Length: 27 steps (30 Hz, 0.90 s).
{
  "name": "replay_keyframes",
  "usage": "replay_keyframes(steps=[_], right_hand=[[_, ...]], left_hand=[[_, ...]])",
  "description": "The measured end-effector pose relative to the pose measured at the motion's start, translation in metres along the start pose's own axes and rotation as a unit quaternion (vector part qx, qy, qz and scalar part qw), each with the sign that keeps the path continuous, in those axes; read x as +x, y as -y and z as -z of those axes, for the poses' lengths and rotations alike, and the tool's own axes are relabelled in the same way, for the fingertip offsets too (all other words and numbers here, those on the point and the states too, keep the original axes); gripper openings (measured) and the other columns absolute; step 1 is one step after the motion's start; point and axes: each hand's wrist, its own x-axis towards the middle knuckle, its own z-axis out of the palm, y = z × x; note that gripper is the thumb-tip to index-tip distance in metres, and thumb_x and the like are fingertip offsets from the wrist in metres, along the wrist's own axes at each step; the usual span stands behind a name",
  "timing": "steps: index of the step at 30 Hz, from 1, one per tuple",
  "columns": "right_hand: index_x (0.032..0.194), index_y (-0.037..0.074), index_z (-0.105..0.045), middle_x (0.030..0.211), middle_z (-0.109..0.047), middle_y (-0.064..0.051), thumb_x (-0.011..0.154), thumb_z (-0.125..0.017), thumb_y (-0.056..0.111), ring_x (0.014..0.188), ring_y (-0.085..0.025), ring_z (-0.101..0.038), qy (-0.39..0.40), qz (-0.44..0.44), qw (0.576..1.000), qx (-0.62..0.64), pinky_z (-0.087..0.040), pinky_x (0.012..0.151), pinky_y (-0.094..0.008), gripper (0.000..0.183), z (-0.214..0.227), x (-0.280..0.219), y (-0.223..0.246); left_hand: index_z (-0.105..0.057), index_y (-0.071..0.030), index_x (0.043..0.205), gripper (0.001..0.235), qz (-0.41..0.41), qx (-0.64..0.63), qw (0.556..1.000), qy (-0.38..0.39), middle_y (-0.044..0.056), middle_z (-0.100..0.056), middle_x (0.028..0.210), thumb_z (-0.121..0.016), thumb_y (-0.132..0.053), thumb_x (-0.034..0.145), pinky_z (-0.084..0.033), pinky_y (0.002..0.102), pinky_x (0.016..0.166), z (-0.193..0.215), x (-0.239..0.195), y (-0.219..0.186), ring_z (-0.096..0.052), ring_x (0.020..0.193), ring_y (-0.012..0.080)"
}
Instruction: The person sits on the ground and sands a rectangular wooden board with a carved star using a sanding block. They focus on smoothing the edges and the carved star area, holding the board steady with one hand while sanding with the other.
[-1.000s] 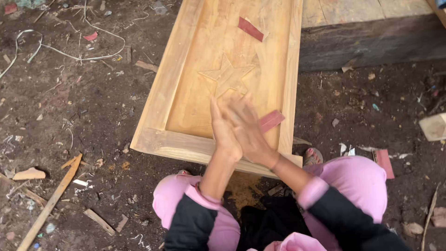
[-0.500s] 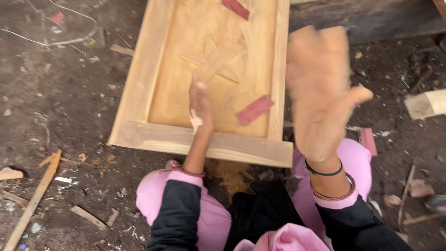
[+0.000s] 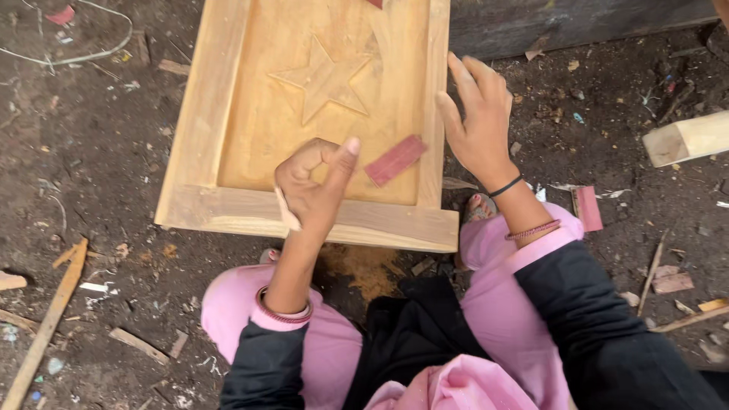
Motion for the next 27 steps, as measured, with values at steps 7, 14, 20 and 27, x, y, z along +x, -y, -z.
replay_keyframes(steps=[7, 14, 20, 27], right_hand=[[0.13, 0.013, -0.069, 0.128, -0.062, -0.012, 0.093, -0.075, 0.021, 0.119, -0.034, -0.056, 0.061, -0.008, 0.998, 0.006, -0.045, 0.104, -0.046, 0.039, -0.014, -0.004, -0.012], [0.112, 0.018, -0.077, 0.122, -0.067, -0.009, 0.062, -0.081, 0.021, 0.112, -0.037, -0.057, 0.248, 0.23, 0.939, 0.054, -0.032, 0.1, -0.049, 0.05, -0.038, -0.004, 0.013], [0.112, 0.02, -0.078, 0.101, -0.067, -0.007, 0.08, -0.08, 0.026, 0.104, -0.028, -0.062, 0.353, 0.198, 0.914, 0.022, -0.046, 0.095, -0.043, 0.032, -0.049, 0.001, 0.012], [0.112, 0.013, -0.076, 0.091, -0.07, -0.005, 0.096, -0.067, 0.016, 0.081, -0.026, -0.069, 0.248, 0.312, 0.917, -0.033, -0.057, 0.073, -0.039, 0.019, -0.049, 0.007, 0.018]], left_hand=[[-0.074, -0.017, 0.126, 0.031, -0.204, -0.005, 0.904, 0.376, 0.002, -0.079, 0.096, -0.065, -0.01, 0.097, -0.06, 0.038, 0.079, -0.018, -0.072, -0.022, -0.075, 0.086, 0.0189], [-0.075, -0.013, 0.112, 0.025, -0.309, 0.004, 0.761, 0.571, 0.001, -0.074, 0.096, -0.07, -0.026, 0.092, -0.033, 0.045, 0.112, -0.032, -0.103, -0.028, -0.069, 0.099, 0.0174], [-0.071, -0.019, 0.121, 0.027, -0.3, -0.111, 0.773, 0.547, -0.001, -0.071, 0.114, -0.069, -0.035, 0.1, -0.041, 0.033, 0.098, -0.006, -0.095, -0.051, -0.065, 0.104, 0.0106], [-0.074, -0.019, 0.113, 0.019, -0.332, -0.049, 0.722, 0.605, -0.004, -0.071, 0.092, -0.063, -0.031, 0.104, -0.039, 0.032, 0.102, -0.048, -0.122, -0.045, -0.067, 0.093, 0.0103]])
